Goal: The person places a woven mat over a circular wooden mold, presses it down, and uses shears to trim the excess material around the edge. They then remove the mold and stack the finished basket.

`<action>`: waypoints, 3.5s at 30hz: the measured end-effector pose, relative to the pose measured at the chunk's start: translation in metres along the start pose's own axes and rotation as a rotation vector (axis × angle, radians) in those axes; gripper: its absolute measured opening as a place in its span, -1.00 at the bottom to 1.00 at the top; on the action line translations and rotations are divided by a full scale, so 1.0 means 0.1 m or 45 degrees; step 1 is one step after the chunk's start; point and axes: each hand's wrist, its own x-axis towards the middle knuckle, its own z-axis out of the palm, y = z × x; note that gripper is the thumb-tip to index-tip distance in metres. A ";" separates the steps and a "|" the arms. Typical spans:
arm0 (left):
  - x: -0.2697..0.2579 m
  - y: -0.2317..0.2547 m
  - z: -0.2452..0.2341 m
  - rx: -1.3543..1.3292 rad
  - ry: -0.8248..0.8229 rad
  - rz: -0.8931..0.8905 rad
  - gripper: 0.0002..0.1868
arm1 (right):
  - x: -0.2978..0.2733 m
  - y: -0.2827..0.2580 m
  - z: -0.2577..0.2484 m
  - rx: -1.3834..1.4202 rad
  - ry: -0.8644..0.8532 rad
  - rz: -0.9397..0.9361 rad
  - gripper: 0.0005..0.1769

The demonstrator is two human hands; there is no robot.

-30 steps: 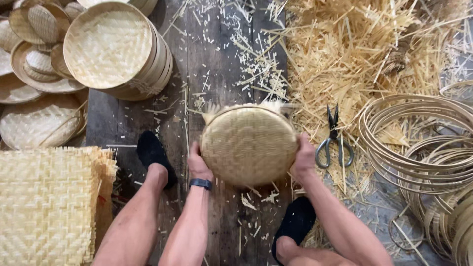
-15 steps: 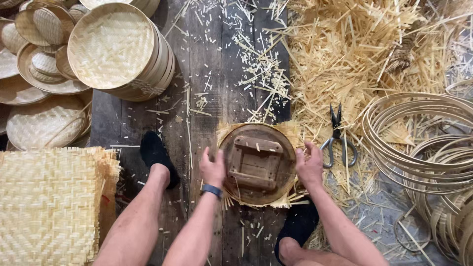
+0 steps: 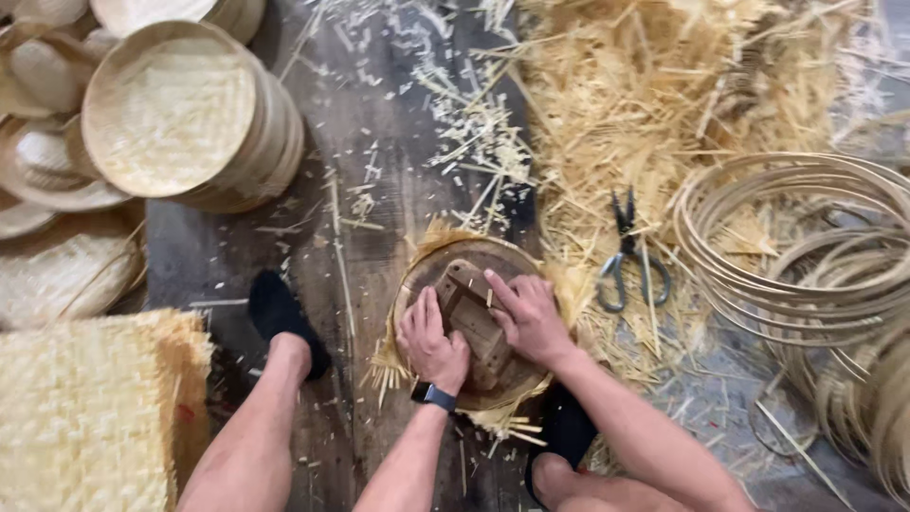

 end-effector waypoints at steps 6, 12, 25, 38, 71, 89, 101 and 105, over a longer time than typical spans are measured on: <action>0.14 -0.12 0.25 0.162 -0.145 0.090 -0.10 | -0.31 0.39 0.15 0.187 0.265 0.110 -0.51; 0.09 0.26 0.63 0.181 -0.210 -0.160 0.10 | -0.68 1.60 -0.33 -0.031 0.149 1.250 -0.66; 0.20 0.67 0.54 0.012 -0.305 0.005 0.33 | -0.94 1.90 -0.74 0.588 -0.277 1.512 -0.51; 0.24 0.90 0.62 -0.038 -0.155 -0.147 0.20 | -0.79 2.73 -0.03 0.384 -0.293 1.153 -0.62; 0.22 0.67 0.93 -0.051 -0.140 -0.184 0.09 | -0.18 2.01 -1.06 0.796 -0.017 1.241 -0.48; -0.31 0.40 0.64 -0.167 -0.219 0.091 0.06 | -1.08 0.69 0.19 -0.430 -0.146 0.864 -0.33; -0.29 0.41 0.65 -0.155 -0.239 0.109 0.08 | -0.75 1.20 0.24 -0.749 0.023 0.398 -0.55; -0.23 0.28 0.43 -0.136 -0.383 0.261 0.08 | -0.96 1.37 0.08 -0.583 -0.225 0.548 -0.51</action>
